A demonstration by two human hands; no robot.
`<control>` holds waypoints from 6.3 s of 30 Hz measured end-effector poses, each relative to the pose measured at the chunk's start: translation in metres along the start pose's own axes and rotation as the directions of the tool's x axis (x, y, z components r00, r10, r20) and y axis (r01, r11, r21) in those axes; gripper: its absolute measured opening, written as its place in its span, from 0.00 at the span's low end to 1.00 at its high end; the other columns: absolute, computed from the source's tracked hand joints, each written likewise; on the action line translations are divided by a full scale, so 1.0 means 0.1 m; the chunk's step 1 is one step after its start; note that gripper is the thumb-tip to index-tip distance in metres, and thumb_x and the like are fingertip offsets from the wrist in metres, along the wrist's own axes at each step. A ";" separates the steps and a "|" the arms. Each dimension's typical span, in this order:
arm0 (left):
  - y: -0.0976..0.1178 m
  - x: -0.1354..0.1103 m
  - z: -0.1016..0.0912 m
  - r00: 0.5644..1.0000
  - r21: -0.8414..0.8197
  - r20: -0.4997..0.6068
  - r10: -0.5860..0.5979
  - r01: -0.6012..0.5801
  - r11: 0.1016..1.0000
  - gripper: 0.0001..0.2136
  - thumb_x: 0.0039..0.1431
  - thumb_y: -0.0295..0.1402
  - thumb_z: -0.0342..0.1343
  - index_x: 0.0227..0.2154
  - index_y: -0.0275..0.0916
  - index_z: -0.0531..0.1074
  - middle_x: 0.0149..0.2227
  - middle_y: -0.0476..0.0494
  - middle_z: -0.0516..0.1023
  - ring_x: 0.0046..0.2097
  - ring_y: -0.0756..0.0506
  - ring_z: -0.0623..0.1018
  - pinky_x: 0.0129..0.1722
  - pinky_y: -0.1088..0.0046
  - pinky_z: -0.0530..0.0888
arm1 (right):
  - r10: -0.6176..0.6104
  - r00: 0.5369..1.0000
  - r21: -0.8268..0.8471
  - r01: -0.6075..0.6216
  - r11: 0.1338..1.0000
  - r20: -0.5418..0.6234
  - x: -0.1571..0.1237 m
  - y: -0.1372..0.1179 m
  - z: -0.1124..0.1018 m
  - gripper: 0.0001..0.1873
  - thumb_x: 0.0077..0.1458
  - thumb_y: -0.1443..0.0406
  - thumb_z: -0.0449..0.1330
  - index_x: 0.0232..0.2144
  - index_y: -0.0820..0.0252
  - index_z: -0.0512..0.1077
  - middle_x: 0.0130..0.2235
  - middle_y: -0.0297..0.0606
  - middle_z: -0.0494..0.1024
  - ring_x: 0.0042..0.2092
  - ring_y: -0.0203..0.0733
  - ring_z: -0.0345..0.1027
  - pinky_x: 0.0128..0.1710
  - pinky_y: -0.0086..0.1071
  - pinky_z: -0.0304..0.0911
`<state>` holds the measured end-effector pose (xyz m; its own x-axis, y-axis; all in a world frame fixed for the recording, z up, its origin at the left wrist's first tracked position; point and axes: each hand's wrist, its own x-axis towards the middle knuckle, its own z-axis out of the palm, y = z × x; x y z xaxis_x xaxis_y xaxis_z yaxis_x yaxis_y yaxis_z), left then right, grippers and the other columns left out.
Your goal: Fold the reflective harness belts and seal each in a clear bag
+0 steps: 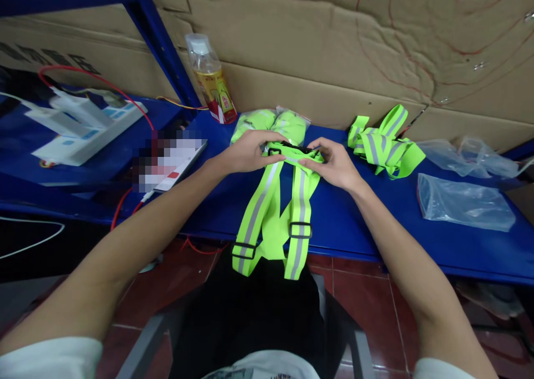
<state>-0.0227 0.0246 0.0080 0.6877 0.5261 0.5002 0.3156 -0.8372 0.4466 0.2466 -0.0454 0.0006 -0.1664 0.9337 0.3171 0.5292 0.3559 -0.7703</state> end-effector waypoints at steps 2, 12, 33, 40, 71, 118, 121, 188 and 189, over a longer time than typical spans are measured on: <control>-0.04 0.00 -0.02 0.999 -0.036 0.010 -0.035 0.036 0.999 0.17 0.63 0.40 0.68 0.52 0.40 0.83 0.49 0.42 0.88 0.43 0.43 0.83 0.44 0.69 0.76 | 0.040 0.999 0.093 -0.039 0.995 -0.002 0.01 0.03 0.04 0.34 0.45 0.37 0.77 0.41 0.52 0.74 0.34 0.35 0.80 0.33 0.45 0.71 0.31 0.39 0.67; -0.10 -0.02 0.04 0.998 0.181 0.059 -0.035 0.023 0.983 0.15 0.55 0.36 0.75 0.46 0.53 0.88 0.42 0.47 0.84 0.44 0.42 0.80 0.44 0.66 0.73 | -0.190 0.976 -0.254 0.213 0.944 0.110 -0.04 -0.08 -0.05 0.22 0.60 0.46 0.71 0.33 0.52 0.67 0.48 0.42 0.87 0.45 0.55 0.82 0.42 0.43 0.71; -0.01 -0.05 -0.13 0.963 0.144 0.270 0.028 -0.069 0.987 0.11 0.58 0.39 0.71 0.44 0.51 0.89 0.35 0.48 0.73 0.34 0.48 0.72 0.34 0.71 0.65 | -0.228 0.939 -0.254 0.294 0.922 0.260 -0.06 -0.07 -0.13 0.22 0.64 0.41 0.67 0.38 0.51 0.73 0.54 0.42 0.83 0.50 0.53 0.79 0.48 0.44 0.73; -0.03 -0.06 -0.10 0.971 0.150 0.234 0.043 -0.080 0.985 0.07 0.61 0.41 0.69 0.40 0.53 0.89 0.26 0.50 0.70 0.29 0.48 0.69 0.32 0.69 0.62 | -0.230 0.937 -0.272 0.300 0.914 0.263 -0.03 0.01 -0.09 0.34 0.59 0.43 0.71 0.61 0.50 0.76 0.59 0.44 0.83 0.58 0.61 0.79 0.59 0.52 0.74; -0.12 -0.03 -0.06 0.983 -0.280 0.120 -0.136 0.165 0.946 0.14 0.56 0.44 0.73 0.37 0.38 0.87 0.36 0.42 0.83 0.31 0.51 0.74 0.31 0.72 0.70 | -0.188 0.945 -0.307 0.268 0.913 0.267 -0.10 -0.02 -0.07 0.31 0.62 0.48 0.68 0.61 0.53 0.68 0.56 0.47 0.80 0.51 0.58 0.77 0.48 0.45 0.72; -0.09 -0.06 -0.16 0.950 -0.222 0.311 0.005 0.067 0.973 0.17 0.63 0.44 0.67 0.52 0.46 0.86 0.57 0.38 0.85 0.55 0.41 0.83 0.56 0.65 0.77 | -0.002 0.958 -0.135 0.043 0.990 0.288 -0.10 -0.08 -0.21 0.32 0.50 0.41 0.76 0.50 0.52 0.81 0.49 0.42 0.86 0.47 0.53 0.80 0.46 0.46 0.77; -0.14 -0.05 -0.22 0.928 -0.316 0.372 0.010 0.117 0.942 0.17 0.65 0.45 0.64 0.52 0.44 0.86 0.48 0.40 0.87 0.45 0.44 0.83 0.45 0.69 0.77 | 0.048 0.960 -0.275 0.030 0.961 0.274 -0.09 -0.04 -0.15 0.37 0.50 0.43 0.76 0.56 0.55 0.79 0.52 0.46 0.85 0.49 0.59 0.80 0.50 0.53 0.76; 0.04 -0.06 -0.09 0.959 -0.013 0.269 -0.085 0.091 0.996 0.14 0.54 0.35 0.63 0.38 0.43 0.64 0.41 0.46 0.73 0.43 0.42 0.74 0.41 0.66 0.66 | 0.178 0.955 -0.169 -0.140 0.976 0.237 -0.11 -0.25 -0.28 0.36 0.51 0.40 0.74 0.54 0.55 0.83 0.45 0.43 0.86 0.40 0.50 0.78 0.38 0.43 0.74; 0.03 -0.05 -0.12 0.957 -0.060 0.280 -0.074 0.094 0.994 0.16 0.52 0.37 0.66 0.38 0.43 0.65 0.41 0.46 0.74 0.42 0.43 0.74 0.41 0.67 0.66 | 0.192 0.948 -0.190 -0.145 0.971 0.252 -0.12 -0.26 -0.27 0.37 0.52 0.40 0.73 0.54 0.56 0.84 0.45 0.43 0.86 0.39 0.49 0.78 0.38 0.44 0.73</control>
<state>-0.0334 0.0208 0.0161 0.8181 0.5234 0.2383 0.3390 -0.7735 0.5355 0.2573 -0.0666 0.0323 -0.2665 0.9637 0.0136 0.6962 0.2022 -0.6888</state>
